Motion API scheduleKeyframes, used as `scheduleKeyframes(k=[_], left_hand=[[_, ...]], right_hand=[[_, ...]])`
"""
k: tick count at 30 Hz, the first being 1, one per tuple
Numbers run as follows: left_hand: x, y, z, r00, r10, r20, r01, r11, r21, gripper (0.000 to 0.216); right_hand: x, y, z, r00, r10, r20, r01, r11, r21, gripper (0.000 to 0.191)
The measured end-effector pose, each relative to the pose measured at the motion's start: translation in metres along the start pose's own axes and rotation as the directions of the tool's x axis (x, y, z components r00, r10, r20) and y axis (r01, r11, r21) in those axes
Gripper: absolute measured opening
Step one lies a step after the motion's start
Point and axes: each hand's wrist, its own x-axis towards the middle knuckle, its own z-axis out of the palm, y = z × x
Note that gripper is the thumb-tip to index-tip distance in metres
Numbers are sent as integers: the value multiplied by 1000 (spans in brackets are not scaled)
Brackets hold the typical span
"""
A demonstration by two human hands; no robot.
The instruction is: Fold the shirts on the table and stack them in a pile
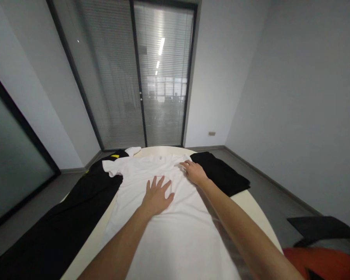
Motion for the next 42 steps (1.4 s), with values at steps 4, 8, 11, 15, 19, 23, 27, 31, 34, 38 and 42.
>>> scheduleKeyframes(k=[4,8,11,15,19,23,27,31,34,38,42], left_hand=[[0,-1,2,1000,-2,-11,2,1000,4,58],[1,-1,3,1000,4,-17,-5,1000,-9,58],[0,0,2,1000,2,-9,-2,1000,-16,58],[0,1,0,1000,-3,1,3,1000,-25,58],[-1,1,-2,1000,1,1,-1,1000,-31,58],[-1,0,-1,1000,4,0,-4,999,-34,59],[0,0,0,1000,6,1,-6,999,-35,59],[1,-1,1,1000,3,2,-3,1000,-26,60],[0,-1,1,1000,4,4,-4,1000,-30,60],[0,-1,1,1000,-1,-3,1,999,-37,59],[1,-3,1,1000,-19,-18,18,998,-59,54]], right_hand=[[1,-2,-3,988,151,-37,-147,985,92,56],[1,-11,-4,966,250,-59,-243,964,111,29],[1,-22,-1,946,322,-34,-317,942,109,23],[0,-30,3,926,376,-24,-374,925,63,32],[4,-33,2,927,374,-37,-375,927,-5,40],[12,-38,0,886,464,-17,-464,886,2,46],[14,-44,0,891,453,-19,-453,891,7,52],[8,-48,0,942,336,-12,-336,942,10,37],[5,-50,-1,958,288,9,-288,957,13,32],[15,-62,-3,927,373,29,-374,927,38,46],[23,-84,4,904,408,129,-427,883,197,59]])
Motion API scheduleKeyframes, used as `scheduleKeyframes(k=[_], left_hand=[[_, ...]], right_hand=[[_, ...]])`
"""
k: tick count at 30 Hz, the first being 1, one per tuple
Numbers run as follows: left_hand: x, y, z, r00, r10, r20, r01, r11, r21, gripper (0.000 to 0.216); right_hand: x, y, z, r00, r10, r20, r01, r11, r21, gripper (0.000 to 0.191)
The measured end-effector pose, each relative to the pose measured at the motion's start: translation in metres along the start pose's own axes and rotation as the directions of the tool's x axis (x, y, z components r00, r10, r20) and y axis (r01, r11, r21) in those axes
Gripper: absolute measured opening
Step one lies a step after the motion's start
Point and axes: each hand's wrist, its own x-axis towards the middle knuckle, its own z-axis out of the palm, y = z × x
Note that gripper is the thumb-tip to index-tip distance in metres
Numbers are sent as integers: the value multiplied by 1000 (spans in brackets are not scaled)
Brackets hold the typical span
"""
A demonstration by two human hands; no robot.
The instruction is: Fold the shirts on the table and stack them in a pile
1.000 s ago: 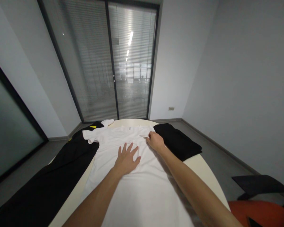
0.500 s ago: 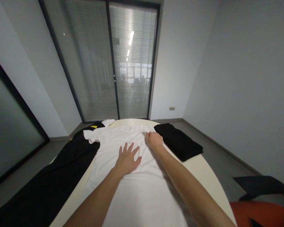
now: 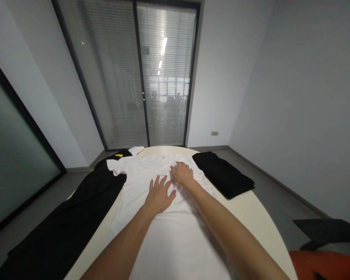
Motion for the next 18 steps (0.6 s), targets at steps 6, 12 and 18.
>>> scheduleKeyframes(k=[6,12,18], left_hand=[[3,-4,5,990,-58,-126,42,991,-126,44],[22,-40,-29,781,-449,-434,351,890,-291,32],[34,-151,-86,534,-736,-416,663,670,-334,44]], right_hand=[[-13,-1,28,996,-71,47,72,997,-16,70],[-17,2,26,995,-94,33,93,995,19,76],[-18,1,21,995,-91,40,90,995,33,76]])
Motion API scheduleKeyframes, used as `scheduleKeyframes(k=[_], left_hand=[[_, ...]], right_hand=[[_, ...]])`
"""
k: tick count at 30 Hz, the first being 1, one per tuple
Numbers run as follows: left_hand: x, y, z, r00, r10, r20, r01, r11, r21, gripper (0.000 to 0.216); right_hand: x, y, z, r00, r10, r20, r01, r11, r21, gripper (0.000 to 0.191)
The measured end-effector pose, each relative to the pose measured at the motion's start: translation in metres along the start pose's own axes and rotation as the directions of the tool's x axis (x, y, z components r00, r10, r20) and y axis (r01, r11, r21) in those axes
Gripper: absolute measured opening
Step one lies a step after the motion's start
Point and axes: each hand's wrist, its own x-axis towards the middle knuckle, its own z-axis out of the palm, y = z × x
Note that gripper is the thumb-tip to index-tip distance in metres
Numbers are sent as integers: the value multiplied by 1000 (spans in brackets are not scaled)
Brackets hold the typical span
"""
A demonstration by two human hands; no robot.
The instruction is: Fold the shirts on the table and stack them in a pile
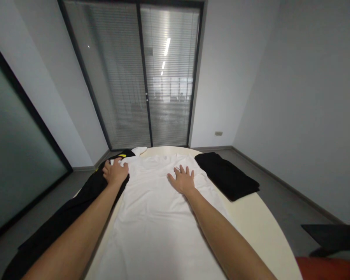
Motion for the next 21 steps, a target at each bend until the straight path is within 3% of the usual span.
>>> scheduleKeyframes(k=[5,9,15,21], left_hand=[[53,-34,-2,991,-17,130,9,998,60,37],[65,-39,4,990,71,124,-75,997,29,37],[82,-38,11,970,237,61,-233,970,-65,58],[88,-39,14,949,306,76,-297,949,-106,68]], right_hand=[[3,2,2,1000,-2,-9,2,1000,8,75],[6,3,7,1000,-2,-25,2,1000,5,74],[11,4,12,999,-18,-31,18,1000,1,76],[11,3,10,1000,-19,-21,19,1000,0,77]])
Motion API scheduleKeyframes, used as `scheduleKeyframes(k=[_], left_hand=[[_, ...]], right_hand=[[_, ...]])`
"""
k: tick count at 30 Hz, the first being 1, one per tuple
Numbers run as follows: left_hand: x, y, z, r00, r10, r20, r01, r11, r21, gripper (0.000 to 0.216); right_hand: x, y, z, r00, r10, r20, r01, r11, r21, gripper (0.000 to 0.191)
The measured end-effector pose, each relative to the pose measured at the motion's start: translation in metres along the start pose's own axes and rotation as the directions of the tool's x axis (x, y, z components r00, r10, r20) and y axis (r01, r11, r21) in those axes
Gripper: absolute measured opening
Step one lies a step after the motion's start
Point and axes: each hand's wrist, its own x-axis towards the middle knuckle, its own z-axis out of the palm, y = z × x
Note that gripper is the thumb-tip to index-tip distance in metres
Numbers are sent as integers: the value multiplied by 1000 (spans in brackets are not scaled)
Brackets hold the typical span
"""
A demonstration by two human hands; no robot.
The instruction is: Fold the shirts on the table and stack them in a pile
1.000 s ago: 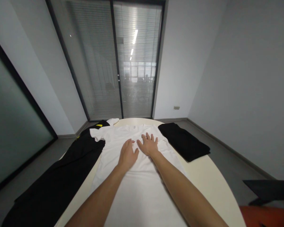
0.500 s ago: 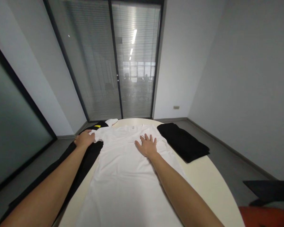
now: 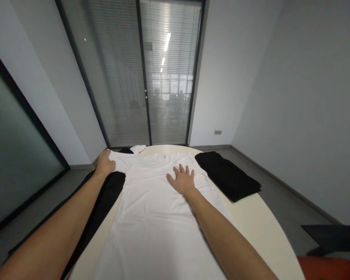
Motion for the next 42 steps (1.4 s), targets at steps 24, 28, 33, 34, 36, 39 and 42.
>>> scheduleKeyframes(k=[24,28,33,34,36,39,42], left_hand=[[-129,107,38,809,442,387,-525,839,139,51],[-138,105,39,849,461,259,-505,851,142,35],[-135,86,34,978,207,38,-210,962,176,33],[-133,80,34,985,167,48,-173,970,173,34],[-131,65,34,987,137,78,-150,972,181,37],[-132,49,36,980,178,90,-193,959,206,42],[-137,43,38,967,234,101,-252,935,249,48]], right_hand=[[-7,-1,-7,999,-27,24,27,1000,9,75],[-8,-3,-9,999,-21,35,21,1000,0,75],[-7,-2,-6,999,-24,38,24,1000,3,76],[-7,-2,-6,999,-27,39,27,1000,10,77],[-7,-2,-6,998,-40,39,39,999,29,78],[-8,-1,-7,998,-69,-3,69,996,65,74],[-11,1,-9,993,-102,-67,108,990,85,69]])
